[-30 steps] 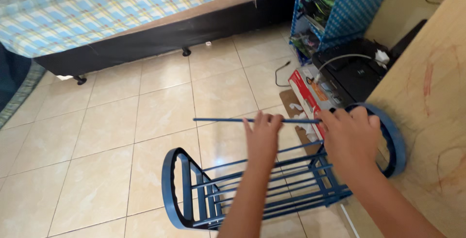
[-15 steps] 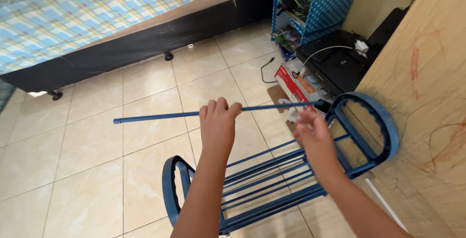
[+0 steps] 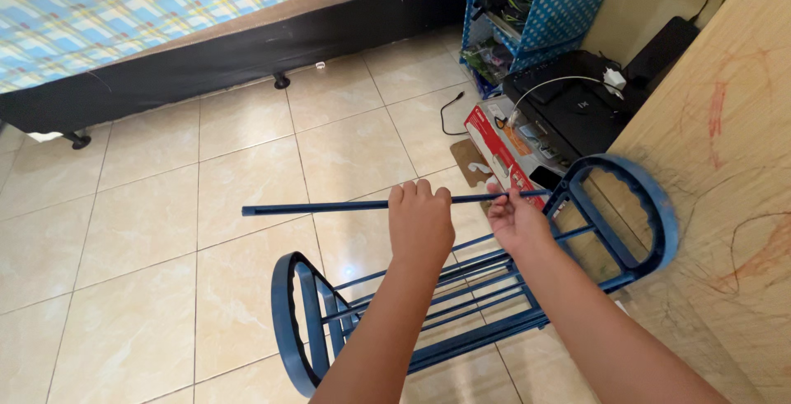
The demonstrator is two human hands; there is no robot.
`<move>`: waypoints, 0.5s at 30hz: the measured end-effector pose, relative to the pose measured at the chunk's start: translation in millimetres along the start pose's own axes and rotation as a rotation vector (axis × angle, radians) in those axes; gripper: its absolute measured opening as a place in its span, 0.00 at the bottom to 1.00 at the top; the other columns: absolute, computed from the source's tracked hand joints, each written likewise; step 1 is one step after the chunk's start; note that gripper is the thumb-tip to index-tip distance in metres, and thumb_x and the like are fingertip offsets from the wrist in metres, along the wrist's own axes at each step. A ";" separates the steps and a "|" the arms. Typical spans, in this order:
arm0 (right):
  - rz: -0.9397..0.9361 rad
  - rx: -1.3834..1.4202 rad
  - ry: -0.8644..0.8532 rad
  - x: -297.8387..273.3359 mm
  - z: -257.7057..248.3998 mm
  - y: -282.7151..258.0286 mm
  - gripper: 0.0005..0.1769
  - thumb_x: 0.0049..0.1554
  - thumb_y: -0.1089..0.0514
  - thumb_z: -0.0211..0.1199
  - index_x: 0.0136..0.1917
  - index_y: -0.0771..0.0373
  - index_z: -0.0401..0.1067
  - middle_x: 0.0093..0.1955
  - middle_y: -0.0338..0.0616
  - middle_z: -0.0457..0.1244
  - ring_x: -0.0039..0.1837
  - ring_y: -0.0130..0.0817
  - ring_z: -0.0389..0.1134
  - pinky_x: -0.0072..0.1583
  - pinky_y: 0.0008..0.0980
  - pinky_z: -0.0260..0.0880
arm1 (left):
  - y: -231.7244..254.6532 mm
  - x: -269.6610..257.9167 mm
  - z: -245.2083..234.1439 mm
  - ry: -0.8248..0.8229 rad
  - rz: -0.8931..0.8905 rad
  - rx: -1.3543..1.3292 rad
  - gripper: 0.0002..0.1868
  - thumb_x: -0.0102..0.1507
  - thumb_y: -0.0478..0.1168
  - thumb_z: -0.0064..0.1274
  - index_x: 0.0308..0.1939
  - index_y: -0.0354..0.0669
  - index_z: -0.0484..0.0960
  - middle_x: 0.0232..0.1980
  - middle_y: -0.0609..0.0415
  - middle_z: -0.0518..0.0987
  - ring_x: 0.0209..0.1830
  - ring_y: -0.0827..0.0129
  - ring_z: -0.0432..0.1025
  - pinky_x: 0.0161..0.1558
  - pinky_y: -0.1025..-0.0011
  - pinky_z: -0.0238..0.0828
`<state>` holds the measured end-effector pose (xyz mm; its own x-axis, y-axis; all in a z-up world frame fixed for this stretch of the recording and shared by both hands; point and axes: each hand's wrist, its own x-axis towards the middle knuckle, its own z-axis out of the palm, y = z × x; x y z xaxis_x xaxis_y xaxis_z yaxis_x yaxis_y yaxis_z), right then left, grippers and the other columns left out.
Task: The person assembles a blue metal rack by inserting horizontal bars into the side frames and securing them. They work on the floor, adjusting the bars and ensuring they fit properly into the rack structure.
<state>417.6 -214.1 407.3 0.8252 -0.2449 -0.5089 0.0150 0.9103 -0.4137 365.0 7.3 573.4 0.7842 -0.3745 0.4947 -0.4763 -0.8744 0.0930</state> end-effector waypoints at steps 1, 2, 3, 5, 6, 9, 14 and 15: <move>-0.013 0.004 -0.001 4.8 -0.8 -2.0 0.10 0.68 0.54 0.51 0.59 0.60 0.64 0.51 0.53 0.70 0.38 0.24 0.63 0.40 0.22 0.64 | 2.1 2.3 1.5 -0.028 -0.031 0.005 0.05 0.53 0.34 0.56 0.32 0.45 0.84 0.36 0.49 0.78 0.44 0.58 0.71 0.53 0.61 0.61; -0.027 0.007 -0.002 8.4 -0.8 -3.2 0.08 0.68 0.54 0.52 0.57 0.59 0.63 0.50 0.53 0.70 0.37 0.23 0.62 0.39 0.22 0.62 | 3.8 4.6 3.1 -0.051 -0.031 -0.001 0.05 0.53 0.34 0.56 0.33 0.45 0.84 0.36 0.50 0.79 0.43 0.58 0.71 0.52 0.61 0.61; -0.037 -0.005 -0.017 10.3 -1.0 -5.0 0.08 0.68 0.54 0.52 0.57 0.59 0.65 0.49 0.52 0.70 0.37 0.22 0.62 0.39 0.21 0.62 | 4.8 6.2 4.6 -0.075 -0.031 -0.007 0.05 0.54 0.34 0.56 0.33 0.45 0.84 0.36 0.50 0.79 0.43 0.58 0.72 0.50 0.61 0.62; -0.058 -0.027 -0.046 13.0 -1.4 -9.9 0.08 0.68 0.54 0.53 0.56 0.59 0.67 0.48 0.48 0.69 0.36 0.21 0.61 0.39 0.20 0.62 | 7.5 8.9 8.1 -0.107 -0.038 -0.007 0.06 0.55 0.34 0.56 0.34 0.45 0.85 0.36 0.50 0.80 0.42 0.58 0.73 0.49 0.61 0.62; -0.063 -0.026 -0.050 15.2 -1.4 -10.8 0.08 0.68 0.55 0.53 0.56 0.60 0.67 0.48 0.49 0.69 0.36 0.21 0.61 0.39 0.20 0.62 | 9.1 10.6 10.4 -0.115 -0.045 0.000 0.06 0.54 0.34 0.56 0.34 0.45 0.85 0.35 0.50 0.80 0.41 0.58 0.73 0.48 0.61 0.62; -0.075 -0.034 -0.057 21.3 -5.7 -13.8 0.08 0.68 0.56 0.53 0.56 0.61 0.67 0.47 0.48 0.69 0.36 0.21 0.62 0.39 0.20 0.62 | 11.8 11.4 17.9 -0.162 -0.081 0.016 0.06 0.55 0.35 0.56 0.34 0.46 0.85 0.35 0.51 0.80 0.41 0.59 0.74 0.48 0.62 0.62; -0.114 -0.101 -0.092 22.4 -11.0 -17.6 0.11 0.69 0.55 0.53 0.59 0.64 0.67 0.47 0.47 0.68 0.36 0.20 0.62 0.39 0.20 0.62 | 16.5 11.3 29.3 -0.268 -0.155 -0.027 0.05 0.61 0.40 0.56 0.35 0.48 0.86 0.36 0.51 0.81 0.39 0.58 0.75 0.46 0.61 0.62; -0.114 -0.106 -0.085 20.3 -11.5 -18.2 0.11 0.69 0.55 0.52 0.59 0.64 0.67 0.46 0.47 0.68 0.37 0.20 0.62 0.39 0.20 0.62 | 17.2 11.4 30.4 -0.277 -0.159 -0.025 0.05 0.61 0.41 0.56 0.35 0.48 0.87 0.36 0.51 0.81 0.39 0.58 0.75 0.46 0.61 0.62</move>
<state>427.6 -239.4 395.8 0.8665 -0.3112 -0.3904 0.0551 0.8369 -0.5446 377.8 -21.4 554.3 0.9265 -0.3060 0.2189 -0.3456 -0.9223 0.1733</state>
